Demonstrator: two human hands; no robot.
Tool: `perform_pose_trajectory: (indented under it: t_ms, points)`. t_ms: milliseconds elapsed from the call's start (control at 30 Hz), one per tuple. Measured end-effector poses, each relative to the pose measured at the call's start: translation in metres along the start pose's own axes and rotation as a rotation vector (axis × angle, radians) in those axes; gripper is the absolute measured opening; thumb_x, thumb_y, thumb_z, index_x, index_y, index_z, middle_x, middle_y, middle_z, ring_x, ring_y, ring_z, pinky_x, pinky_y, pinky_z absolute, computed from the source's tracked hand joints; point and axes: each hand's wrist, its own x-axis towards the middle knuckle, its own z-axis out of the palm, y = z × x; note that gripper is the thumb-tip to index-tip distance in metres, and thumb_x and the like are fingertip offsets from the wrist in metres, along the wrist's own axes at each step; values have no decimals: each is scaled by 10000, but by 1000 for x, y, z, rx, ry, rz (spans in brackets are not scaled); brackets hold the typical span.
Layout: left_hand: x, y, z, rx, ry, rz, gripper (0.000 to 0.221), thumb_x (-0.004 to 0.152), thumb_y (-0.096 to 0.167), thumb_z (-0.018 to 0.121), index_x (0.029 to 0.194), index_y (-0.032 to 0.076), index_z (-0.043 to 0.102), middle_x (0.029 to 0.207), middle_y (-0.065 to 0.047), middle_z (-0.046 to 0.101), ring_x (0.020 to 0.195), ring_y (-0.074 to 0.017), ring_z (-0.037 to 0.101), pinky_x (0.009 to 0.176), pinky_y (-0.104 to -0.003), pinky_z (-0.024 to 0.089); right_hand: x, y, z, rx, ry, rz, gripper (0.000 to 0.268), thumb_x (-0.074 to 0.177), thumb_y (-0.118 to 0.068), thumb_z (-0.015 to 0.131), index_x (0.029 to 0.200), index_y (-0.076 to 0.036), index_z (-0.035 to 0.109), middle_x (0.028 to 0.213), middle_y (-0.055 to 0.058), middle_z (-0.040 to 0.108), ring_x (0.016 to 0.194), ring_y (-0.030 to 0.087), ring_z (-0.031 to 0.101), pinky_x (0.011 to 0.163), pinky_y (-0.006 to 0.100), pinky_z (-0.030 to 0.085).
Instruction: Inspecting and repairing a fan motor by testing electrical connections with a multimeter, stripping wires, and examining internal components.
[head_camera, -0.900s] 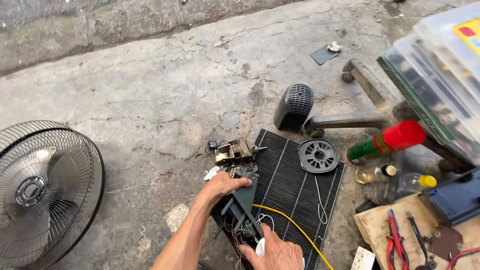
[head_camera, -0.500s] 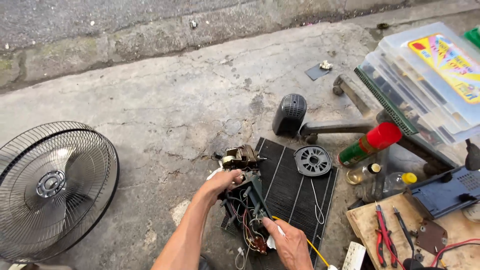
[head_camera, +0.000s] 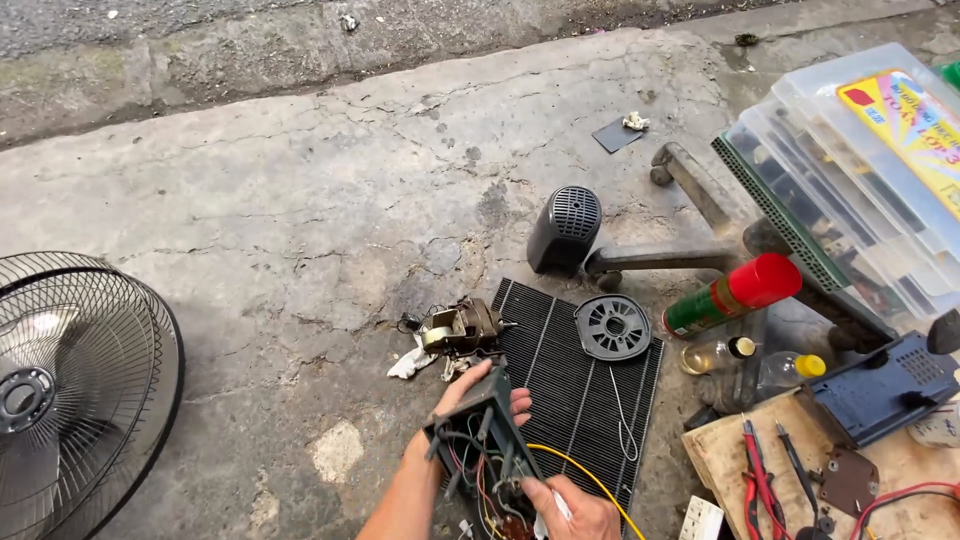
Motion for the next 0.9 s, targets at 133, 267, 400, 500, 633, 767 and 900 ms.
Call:
perform_pose_trajectory:
  t_ms: [133, 267, 400, 500, 633, 767, 900]
  points:
    - [-9, -1, 14, 71, 125, 89, 479, 985, 343, 712, 1242, -57, 768, 1145, -214, 811, 990, -346, 800, 867, -407, 670, -6, 27, 9, -21, 57, -109, 156, 807, -339, 876, 712, -217, 896, 400, -46, 641, 320, 97, 563, 374, 291, 467]
    - [31, -11, -9, 204, 89, 101, 605, 935, 352, 798, 1340, -83, 683, 1120, -206, 824, 925, -303, 828, 802, -364, 700, -16, 100, 27, 87, 105, -6, 435, 999, -347, 530, 831, -230, 914, 606, -38, 750, 545, 124, 627, 580, 276, 516]
    - [5, -28, 22, 373, 189, 252, 732, 887, 293, 861, 1444, -42, 523, 1018, -233, 793, 812, -308, 829, 596, -365, 712, 2, -6, -48, 535, 164, 600, 606, 1167, -345, 488, 988, 55, 906, 729, 226, 832, 699, 314, 771, 716, 391, 588]
    - [-35, -55, 51, 550, 344, 466, 764, 825, 196, 819, 1530, 58, 560, 1099, -196, 748, 763, -254, 712, 627, -371, 601, -3, -77, -112, 423, 302, 461, 602, 1152, -370, 549, 929, 55, 913, 838, 213, 853, 767, 304, 746, 764, 384, 551]
    - [-110, -99, 104, 679, 479, 530, 1054, 887, 168, 730, 1786, 247, 185, 1456, -170, 698, 1003, -277, 787, 852, -431, 674, -11, -149, -178, 367, 113, 436, 524, 1065, -358, 657, 974, 70, 945, 750, 166, 674, 733, 247, 572, 702, 350, 445]
    - [-105, -154, 94, 681, 492, 945, 970, 861, 220, 765, 1723, 217, 321, 1461, -109, 725, 1225, -239, 762, 1025, -360, 604, -18, -215, -218, 173, -250, 322, 539, 969, -488, 645, 1217, -74, 883, 826, 64, 841, 842, 170, 727, 806, 294, 523]
    - [-112, -190, 98, 784, 536, 1165, 990, 880, 272, 723, 1735, 147, 240, 1622, -165, 576, 1420, -306, 666, 1135, -444, 576, -24, -238, -224, -175, -465, 192, 1000, 801, -685, 679, 1667, -221, 496, 1520, 91, 729, 1197, 239, 846, 1022, 440, 650]
